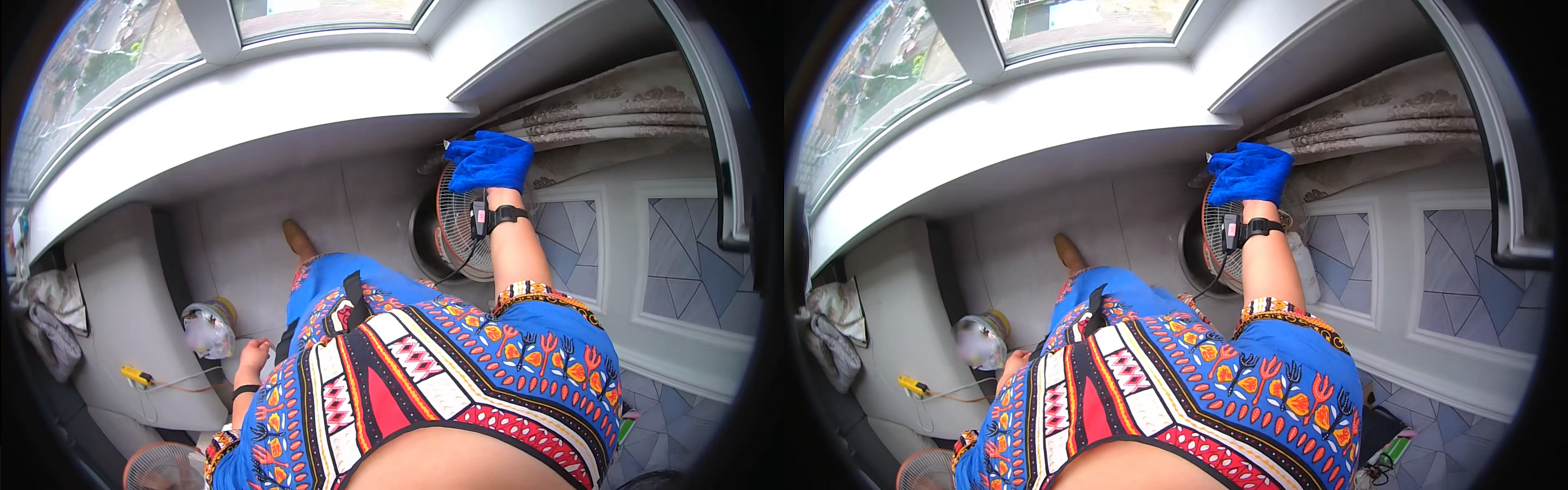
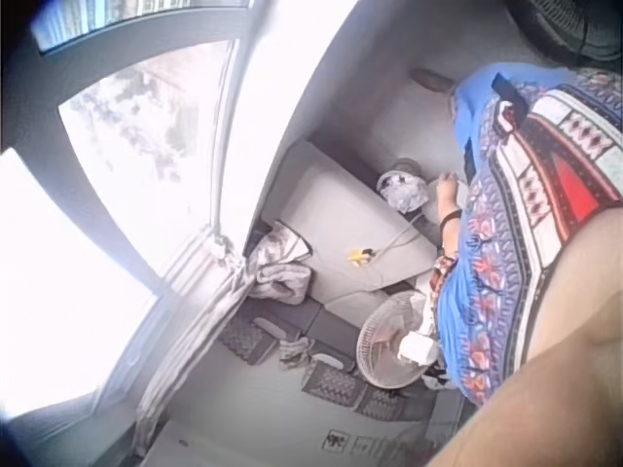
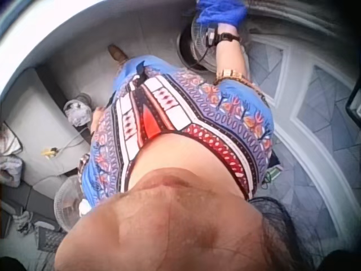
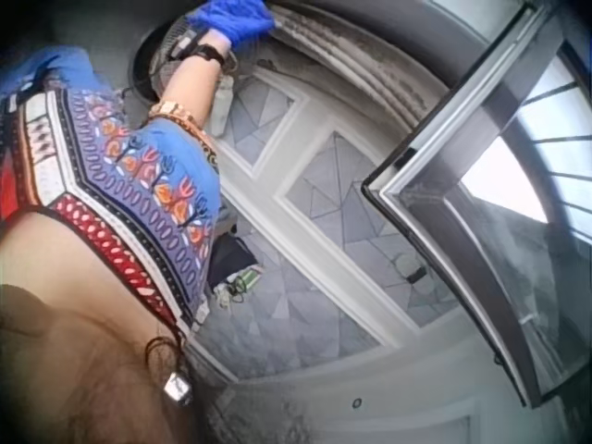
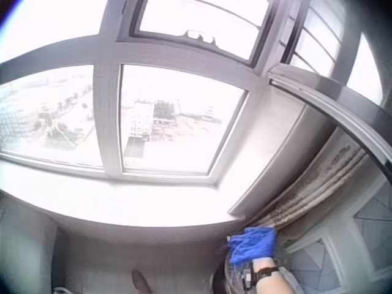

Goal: The person wipes the window sill and the interior frames of multiple window panes using a blue cloth, moving objects out of the way to reach the surface.

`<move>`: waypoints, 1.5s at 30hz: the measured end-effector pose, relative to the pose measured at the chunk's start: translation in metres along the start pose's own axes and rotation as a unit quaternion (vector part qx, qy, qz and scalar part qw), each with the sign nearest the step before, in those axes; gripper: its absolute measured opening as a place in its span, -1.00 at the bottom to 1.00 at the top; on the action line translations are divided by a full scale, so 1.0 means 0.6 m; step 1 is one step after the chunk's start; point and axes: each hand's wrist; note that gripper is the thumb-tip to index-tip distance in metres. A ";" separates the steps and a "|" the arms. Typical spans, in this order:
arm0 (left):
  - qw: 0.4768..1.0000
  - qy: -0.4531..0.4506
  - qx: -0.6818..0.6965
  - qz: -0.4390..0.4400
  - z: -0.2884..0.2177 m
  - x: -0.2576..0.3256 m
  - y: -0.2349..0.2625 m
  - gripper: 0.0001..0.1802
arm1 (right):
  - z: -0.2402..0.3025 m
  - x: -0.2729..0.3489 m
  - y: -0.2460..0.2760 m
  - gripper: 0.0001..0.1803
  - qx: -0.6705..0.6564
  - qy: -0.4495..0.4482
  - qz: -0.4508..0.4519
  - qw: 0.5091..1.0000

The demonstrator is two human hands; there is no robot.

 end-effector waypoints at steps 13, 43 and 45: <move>0.931 -0.208 0.264 -0.139 -0.181 -0.069 0.137 -0.64 | 0.117 -0.152 0.073 -0.40 0.593 0.225 -0.050 0.772; 0.790 -0.436 0.168 -0.397 -0.356 0.059 0.292 -0.75 | 0.019 -0.116 -0.224 -0.69 0.800 0.356 -0.060 0.478; 0.821 -0.419 0.202 -0.331 -0.343 0.033 0.254 -0.76 | 0.046 -0.111 -0.203 -0.70 0.807 0.399 -0.079 0.428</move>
Point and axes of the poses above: each hand's wrist, its own x-axis away from the middle knuckle, its own y-axis out of the back of the hand, z = x × y, and after that the axes turned 6 degrees about -x, right-handed
